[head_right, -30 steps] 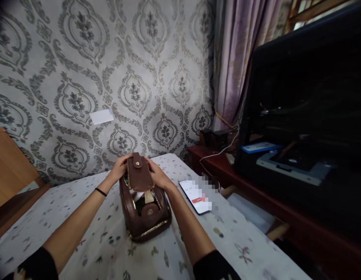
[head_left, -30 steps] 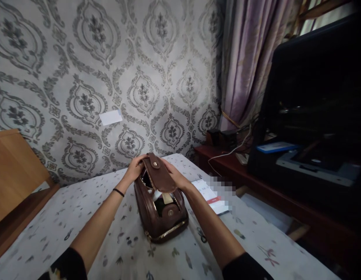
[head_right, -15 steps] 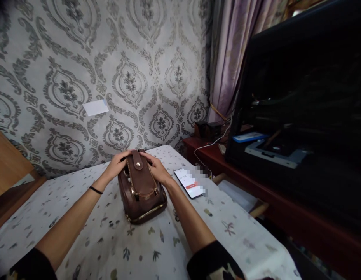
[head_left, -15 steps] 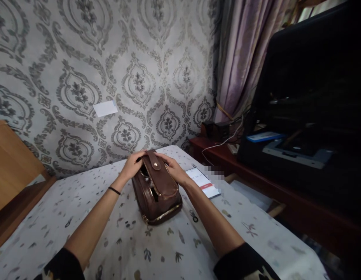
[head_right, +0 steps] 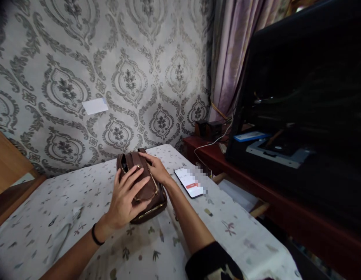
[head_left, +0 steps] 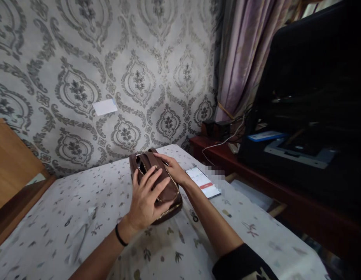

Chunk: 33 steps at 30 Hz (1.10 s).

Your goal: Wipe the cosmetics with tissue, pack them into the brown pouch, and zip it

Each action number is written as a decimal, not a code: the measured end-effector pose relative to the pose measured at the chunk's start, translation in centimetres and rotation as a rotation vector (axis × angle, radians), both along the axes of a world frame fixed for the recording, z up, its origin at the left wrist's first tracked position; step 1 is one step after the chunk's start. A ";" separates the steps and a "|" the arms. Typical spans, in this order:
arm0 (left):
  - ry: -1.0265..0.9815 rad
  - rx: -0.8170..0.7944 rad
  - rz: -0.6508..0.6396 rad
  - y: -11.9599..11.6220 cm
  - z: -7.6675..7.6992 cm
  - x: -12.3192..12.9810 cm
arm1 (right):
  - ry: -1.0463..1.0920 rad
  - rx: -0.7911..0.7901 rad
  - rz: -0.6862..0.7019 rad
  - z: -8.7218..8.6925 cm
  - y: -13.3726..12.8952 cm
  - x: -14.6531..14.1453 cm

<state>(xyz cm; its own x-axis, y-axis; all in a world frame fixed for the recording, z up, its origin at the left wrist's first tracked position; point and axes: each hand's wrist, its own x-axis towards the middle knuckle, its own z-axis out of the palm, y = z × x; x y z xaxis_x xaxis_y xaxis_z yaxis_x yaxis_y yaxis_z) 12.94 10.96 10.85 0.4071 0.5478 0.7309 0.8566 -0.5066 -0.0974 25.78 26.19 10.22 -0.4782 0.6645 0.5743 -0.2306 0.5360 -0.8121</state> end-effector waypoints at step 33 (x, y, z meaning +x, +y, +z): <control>-0.029 0.008 0.082 0.0 -0.6 0.1 | -0.069 0.035 -0.478 -3.5 -7.1 1.0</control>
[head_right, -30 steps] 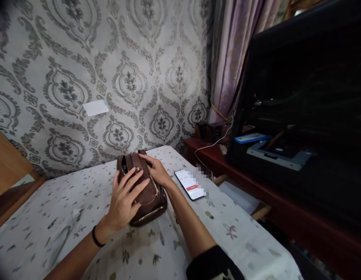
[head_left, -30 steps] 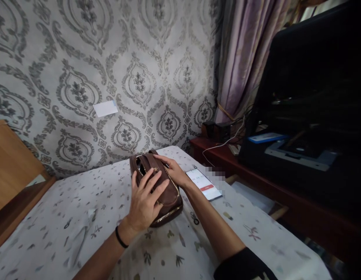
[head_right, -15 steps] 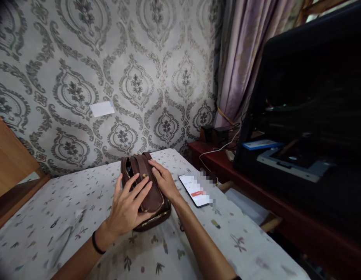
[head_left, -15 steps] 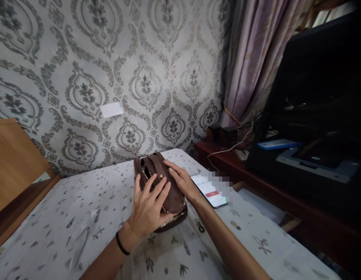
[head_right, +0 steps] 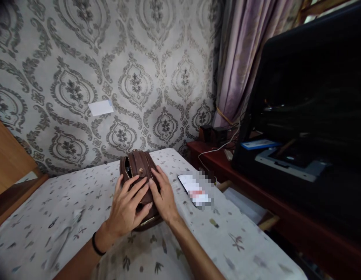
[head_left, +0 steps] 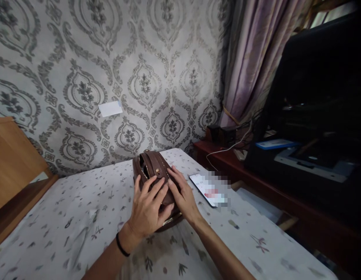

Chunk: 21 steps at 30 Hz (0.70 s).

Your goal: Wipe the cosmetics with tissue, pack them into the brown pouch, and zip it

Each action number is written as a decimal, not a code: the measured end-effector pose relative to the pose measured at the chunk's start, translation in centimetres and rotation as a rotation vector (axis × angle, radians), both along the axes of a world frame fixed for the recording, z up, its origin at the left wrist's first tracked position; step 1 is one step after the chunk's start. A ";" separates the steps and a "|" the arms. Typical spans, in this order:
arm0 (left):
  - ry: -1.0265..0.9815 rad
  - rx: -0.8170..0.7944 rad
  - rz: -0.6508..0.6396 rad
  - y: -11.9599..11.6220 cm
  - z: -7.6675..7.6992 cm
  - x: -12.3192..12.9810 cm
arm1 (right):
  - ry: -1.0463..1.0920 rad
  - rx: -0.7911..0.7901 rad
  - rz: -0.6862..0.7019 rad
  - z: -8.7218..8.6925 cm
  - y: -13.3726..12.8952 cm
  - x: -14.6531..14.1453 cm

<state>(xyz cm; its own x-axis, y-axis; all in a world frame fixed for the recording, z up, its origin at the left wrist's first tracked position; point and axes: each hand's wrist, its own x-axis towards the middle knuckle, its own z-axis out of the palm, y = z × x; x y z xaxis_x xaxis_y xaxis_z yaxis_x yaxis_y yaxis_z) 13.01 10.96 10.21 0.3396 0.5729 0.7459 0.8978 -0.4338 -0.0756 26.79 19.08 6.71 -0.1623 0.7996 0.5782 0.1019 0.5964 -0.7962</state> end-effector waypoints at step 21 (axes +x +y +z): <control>-0.860 -0.596 0.417 14.6 5.0 -11.6 | 0.009 0.097 -0.156 -2.0 -1.2 -1.0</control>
<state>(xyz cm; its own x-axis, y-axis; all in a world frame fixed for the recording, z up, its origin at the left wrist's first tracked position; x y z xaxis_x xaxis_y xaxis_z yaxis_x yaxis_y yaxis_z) 1.45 25.58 15.23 -0.4572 0.8646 0.2086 0.6347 0.1529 0.7574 25.79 17.91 4.72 -0.0351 0.7553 0.6544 0.1917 0.6477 -0.7374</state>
